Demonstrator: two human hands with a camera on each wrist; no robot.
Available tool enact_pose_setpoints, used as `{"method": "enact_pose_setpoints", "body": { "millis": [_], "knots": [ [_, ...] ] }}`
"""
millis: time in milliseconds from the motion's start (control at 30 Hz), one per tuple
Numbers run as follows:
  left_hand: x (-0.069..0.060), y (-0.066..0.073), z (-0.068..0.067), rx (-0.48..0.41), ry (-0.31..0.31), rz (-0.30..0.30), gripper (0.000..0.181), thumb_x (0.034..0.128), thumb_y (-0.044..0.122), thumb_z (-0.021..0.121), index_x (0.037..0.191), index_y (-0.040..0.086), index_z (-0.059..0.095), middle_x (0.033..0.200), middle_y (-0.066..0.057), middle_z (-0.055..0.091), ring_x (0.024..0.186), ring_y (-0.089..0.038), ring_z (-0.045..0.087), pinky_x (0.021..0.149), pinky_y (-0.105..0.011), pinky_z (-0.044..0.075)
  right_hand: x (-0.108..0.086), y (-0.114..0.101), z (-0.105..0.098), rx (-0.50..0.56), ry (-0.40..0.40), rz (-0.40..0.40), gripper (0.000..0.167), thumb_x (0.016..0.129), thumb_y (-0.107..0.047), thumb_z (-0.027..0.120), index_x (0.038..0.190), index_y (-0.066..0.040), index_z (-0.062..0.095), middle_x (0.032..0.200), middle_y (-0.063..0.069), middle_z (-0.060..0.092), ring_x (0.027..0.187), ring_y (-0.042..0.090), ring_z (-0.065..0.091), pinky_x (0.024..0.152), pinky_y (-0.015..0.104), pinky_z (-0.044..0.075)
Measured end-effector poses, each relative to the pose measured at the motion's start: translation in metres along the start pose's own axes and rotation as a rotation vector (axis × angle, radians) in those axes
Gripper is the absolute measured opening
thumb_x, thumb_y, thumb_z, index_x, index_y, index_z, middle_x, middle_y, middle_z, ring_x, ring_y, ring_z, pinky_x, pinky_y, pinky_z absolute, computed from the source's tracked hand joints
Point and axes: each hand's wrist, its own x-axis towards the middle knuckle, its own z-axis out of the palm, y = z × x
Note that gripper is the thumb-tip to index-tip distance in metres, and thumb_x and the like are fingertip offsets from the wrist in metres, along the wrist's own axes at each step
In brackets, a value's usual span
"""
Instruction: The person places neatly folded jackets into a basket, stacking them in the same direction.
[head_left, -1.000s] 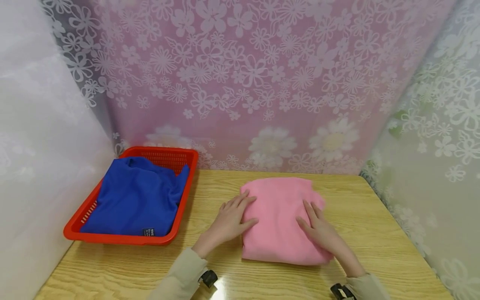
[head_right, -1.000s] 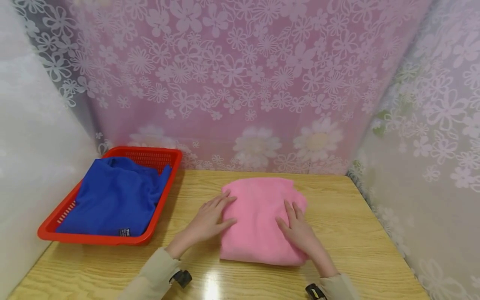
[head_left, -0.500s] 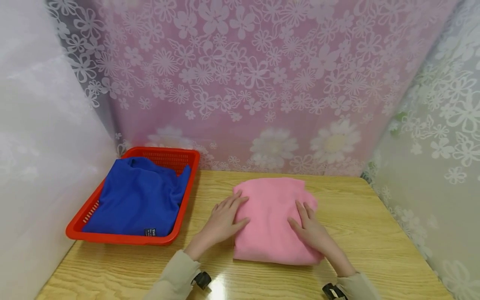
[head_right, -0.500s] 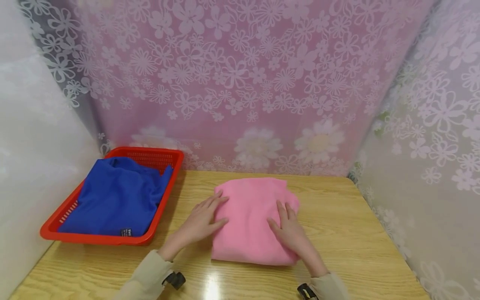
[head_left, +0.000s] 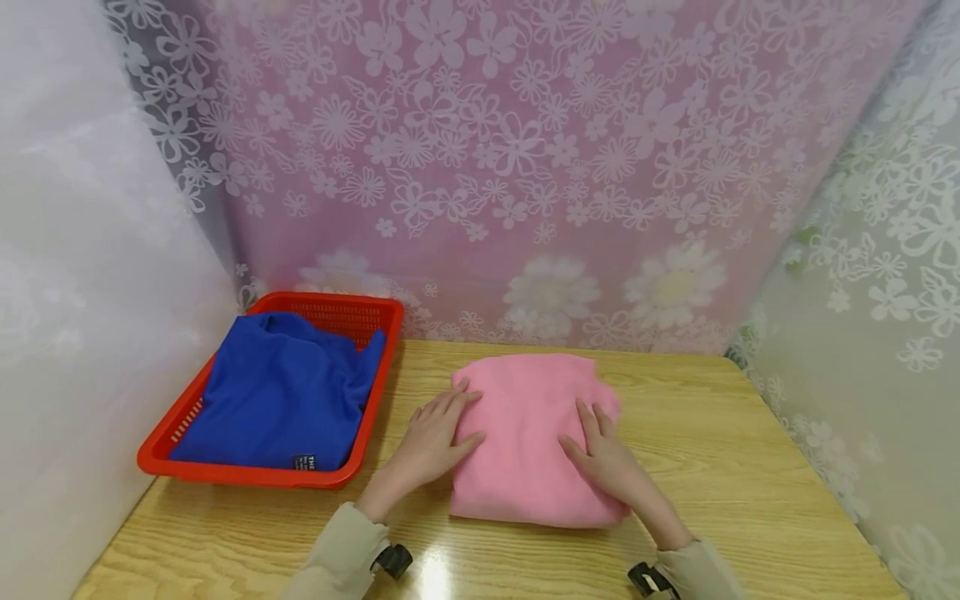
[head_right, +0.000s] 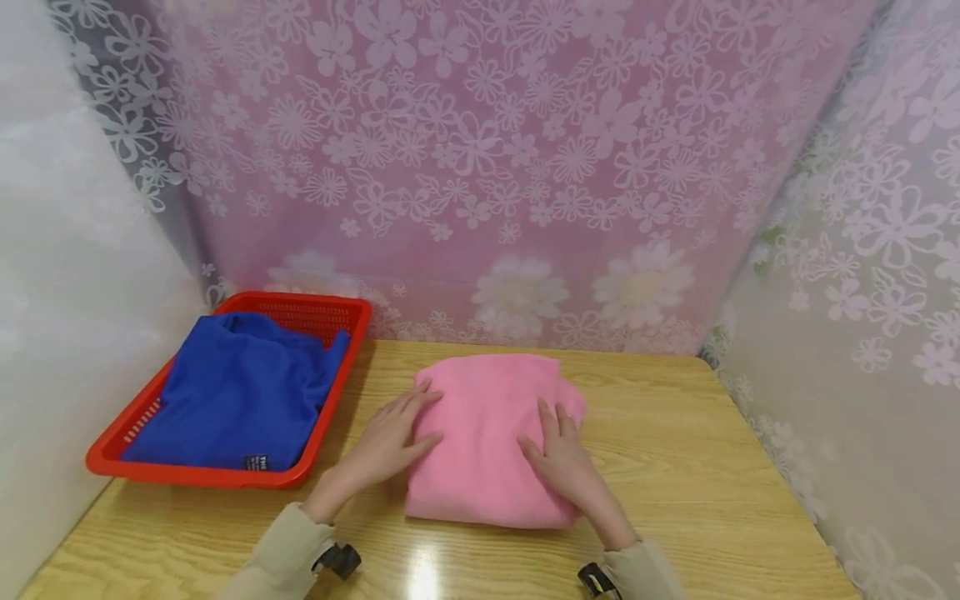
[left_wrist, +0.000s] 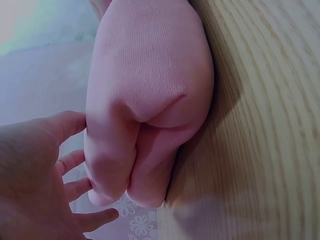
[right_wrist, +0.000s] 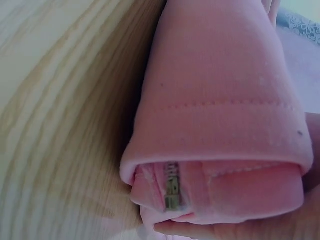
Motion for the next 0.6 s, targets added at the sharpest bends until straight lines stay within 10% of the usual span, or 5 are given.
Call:
{"method": "enact_pose_setpoints", "body": {
  "millis": [600],
  "knots": [
    [-0.01,-0.012,-0.012,-0.026,0.046,-0.064,0.058,0.0988,0.036,0.066,0.148,0.011,0.049,0.164,-0.013,0.032,0.146,-0.043,0.034,0.112,-0.071,0.026,0.006,-0.024,0.013,0.048,0.008,-0.026,0.077,0.104,-0.031,0.057,0.157,0.009,0.019,0.156,0.045,0.01,0.134,0.064,0.034,0.103,0.07,0.039]
  ]
}}
